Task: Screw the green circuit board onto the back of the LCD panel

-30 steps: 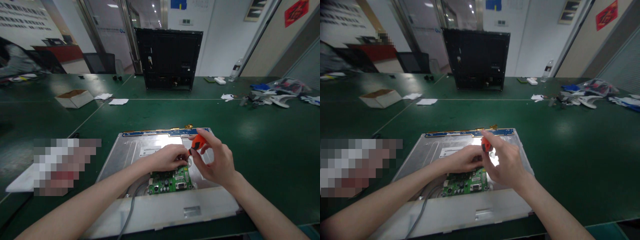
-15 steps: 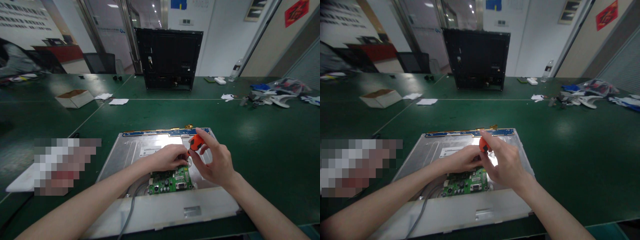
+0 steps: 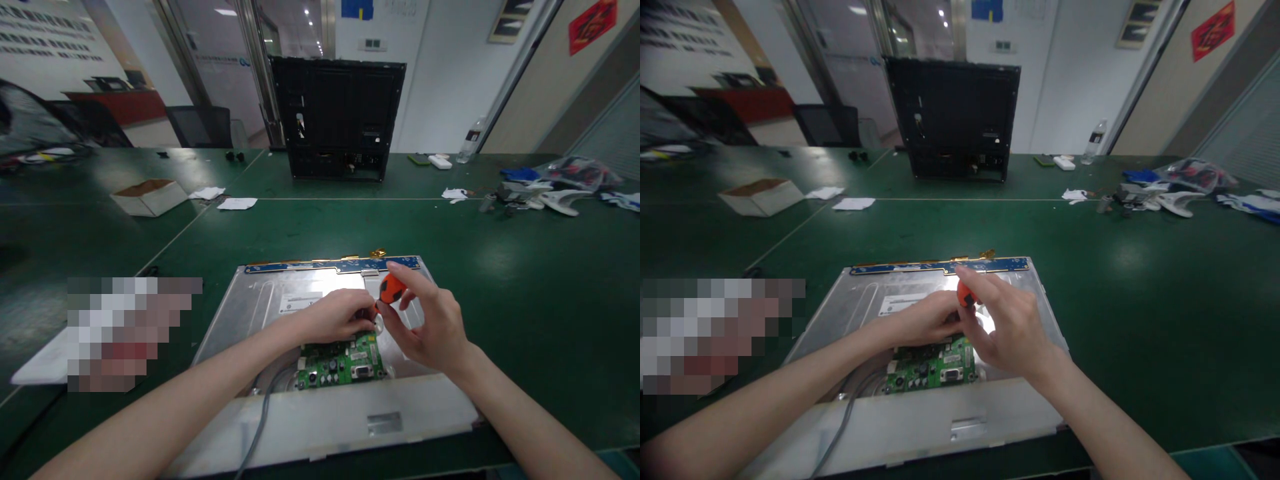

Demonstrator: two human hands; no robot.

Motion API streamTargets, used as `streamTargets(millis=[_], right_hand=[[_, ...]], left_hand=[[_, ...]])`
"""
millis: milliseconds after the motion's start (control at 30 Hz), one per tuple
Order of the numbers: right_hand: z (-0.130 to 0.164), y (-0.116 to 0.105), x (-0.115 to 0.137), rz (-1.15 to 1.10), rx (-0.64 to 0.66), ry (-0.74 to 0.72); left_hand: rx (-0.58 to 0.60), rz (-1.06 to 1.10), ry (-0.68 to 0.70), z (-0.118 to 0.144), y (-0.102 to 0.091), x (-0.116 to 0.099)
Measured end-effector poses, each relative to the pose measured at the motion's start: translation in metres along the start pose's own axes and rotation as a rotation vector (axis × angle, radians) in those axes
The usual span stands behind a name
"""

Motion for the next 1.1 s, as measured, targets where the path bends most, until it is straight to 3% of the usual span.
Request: streamTargets(millis=[300,600,1100], right_hand=[[-0.0025,-0.0011,0.0001,-0.012,0.016,-0.011],[0.0000,-0.0004,-0.0007,0.018,-0.001,0.009],[-0.0012,-0.0004,0.0003,-0.002,-0.037,-0.022]], left_hand=[[0.023,0.058,0.062,-0.0005,-0.0056,-0.0035],[0.014,0.054,0.013,-0.0001,-0.0034,-0.0016],[0.003,0.078,0.046,0.0014,-0.0052,-0.0015]])
Point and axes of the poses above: each hand's wrist, its own z-axis away from the middle knuckle, its own y-axis out of the palm, x = y × z, the point moved 1 cm from there along -z, towards the middle knuckle, and after that the axes turned 2 degrees about -x, right-handed, at the moved point
